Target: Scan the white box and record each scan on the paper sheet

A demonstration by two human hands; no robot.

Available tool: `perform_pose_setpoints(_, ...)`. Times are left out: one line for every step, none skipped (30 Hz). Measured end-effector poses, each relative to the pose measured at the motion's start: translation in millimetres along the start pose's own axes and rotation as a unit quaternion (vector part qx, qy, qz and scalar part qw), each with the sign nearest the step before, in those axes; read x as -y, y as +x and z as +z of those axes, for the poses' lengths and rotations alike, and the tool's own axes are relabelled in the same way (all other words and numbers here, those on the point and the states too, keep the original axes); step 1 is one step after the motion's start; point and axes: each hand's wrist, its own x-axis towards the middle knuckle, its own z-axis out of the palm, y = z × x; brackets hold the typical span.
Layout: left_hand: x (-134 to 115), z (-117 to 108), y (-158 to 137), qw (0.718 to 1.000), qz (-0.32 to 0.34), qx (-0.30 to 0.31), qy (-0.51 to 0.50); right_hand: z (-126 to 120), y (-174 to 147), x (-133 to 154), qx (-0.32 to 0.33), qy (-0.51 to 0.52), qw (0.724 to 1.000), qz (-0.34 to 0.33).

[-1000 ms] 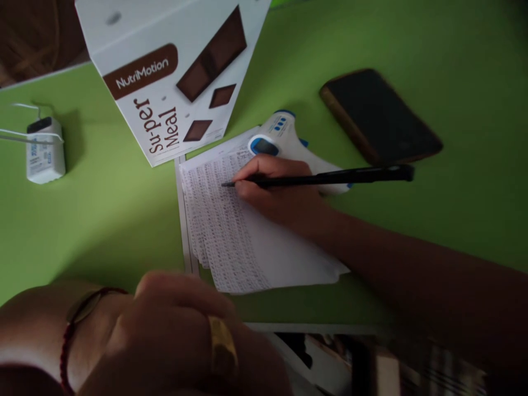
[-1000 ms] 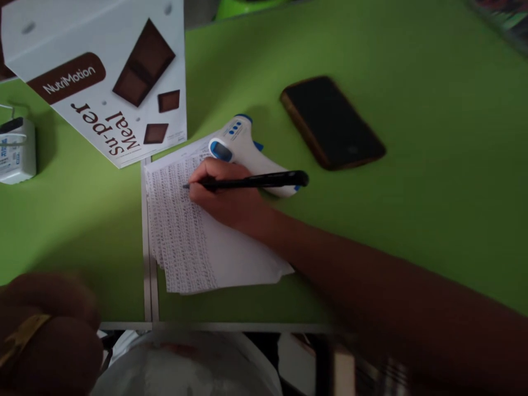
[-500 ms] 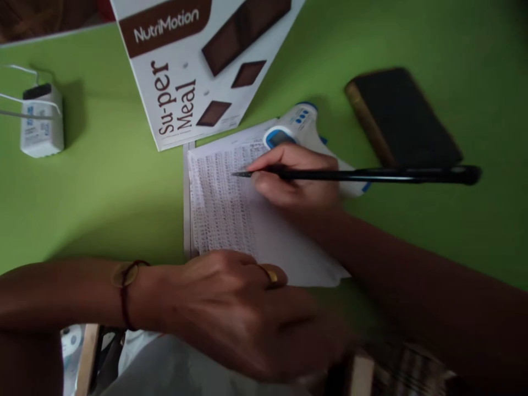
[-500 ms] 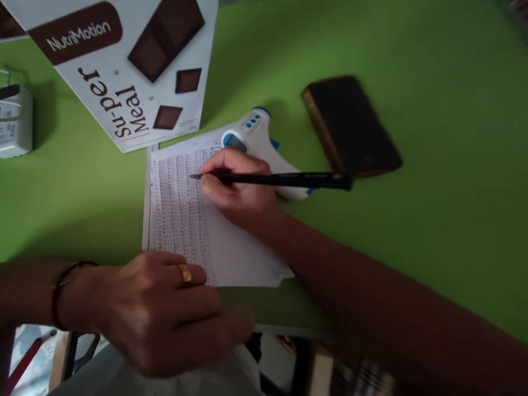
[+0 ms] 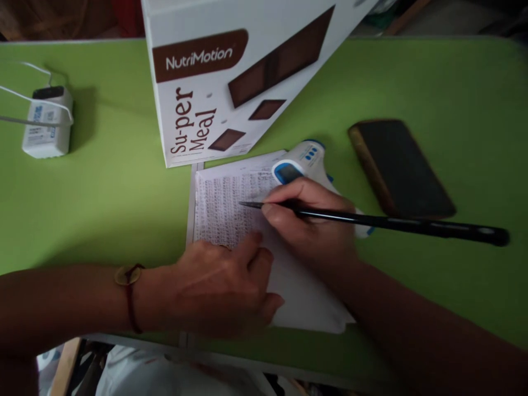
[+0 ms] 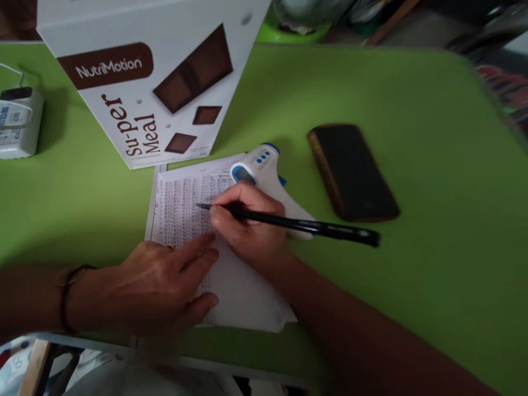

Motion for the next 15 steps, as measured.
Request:
perform_pose_setpoints(0,1,1,1.000,0.010,-0.002,0.005,1,0,0,-0.005,0.005,1.000,-0.013)
perform_pose_setpoints(1,3,1,0.999,0.028,-0.008,0.012,2,-1,0,-0.006,0.009,1.000,-0.023)
perform_pose_setpoints(2,5,1,0.998,0.052,-0.013,0.020,2,-1,0,-0.006,0.014,0.999,-0.031)
perform_pose_setpoints(3,8,1,0.997,0.073,-0.018,0.027,2,-2,0,-0.005,0.019,0.999,-0.036)
perform_pose_setpoints(4,10,0,0.995,0.089,-0.018,0.030,1,-2,-1,-0.004,0.025,0.999,-0.034)
perform_pose_setpoints(6,14,-1,0.995,0.096,-0.017,0.029,0,-2,-1,0.003,0.029,0.999,-0.030)
perform_pose_setpoints(7,17,-3,0.995,0.094,-0.013,0.025,-2,-3,-1,0.017,0.033,0.999,-0.024)
perform_pose_setpoints(8,20,-4,0.996,0.089,-0.007,0.020,-4,-4,-1,0.033,0.032,0.999,-0.015)
perform_pose_setpoints(8,22,-6,0.996,0.084,-0.001,0.017,-5,-5,-2,0.048,0.026,0.999,-0.005)
perform_pose_setpoints(8,24,-8,0.997,0.078,0.006,0.014,-6,-7,-2,0.058,0.017,0.998,0.007)
perform_pose_setpoints(8,26,-9,0.997,0.073,0.013,0.013,-7,-9,-2,0.059,0.008,0.998,0.018)
perform_pose_setpoints(7,27,-10,0.997,0.070,0.019,0.012,-7,-11,-3,0.055,0.000,0.998,0.030)
perform_pose_setpoints(6,27,-11,0.997,0.069,0.024,0.012,-7,-12,-3,0.048,-0.007,0.998,0.041)
perform_pose_setpoints(6,27,-10,0.997,0.068,0.026,0.014,-6,-14,-4,0.045,-0.010,0.998,0.046)
perform_pose_setpoints(6,26,-10,0.997,0.067,0.028,0.016,-5,-15,-4,0.046,-0.009,0.998,0.045)
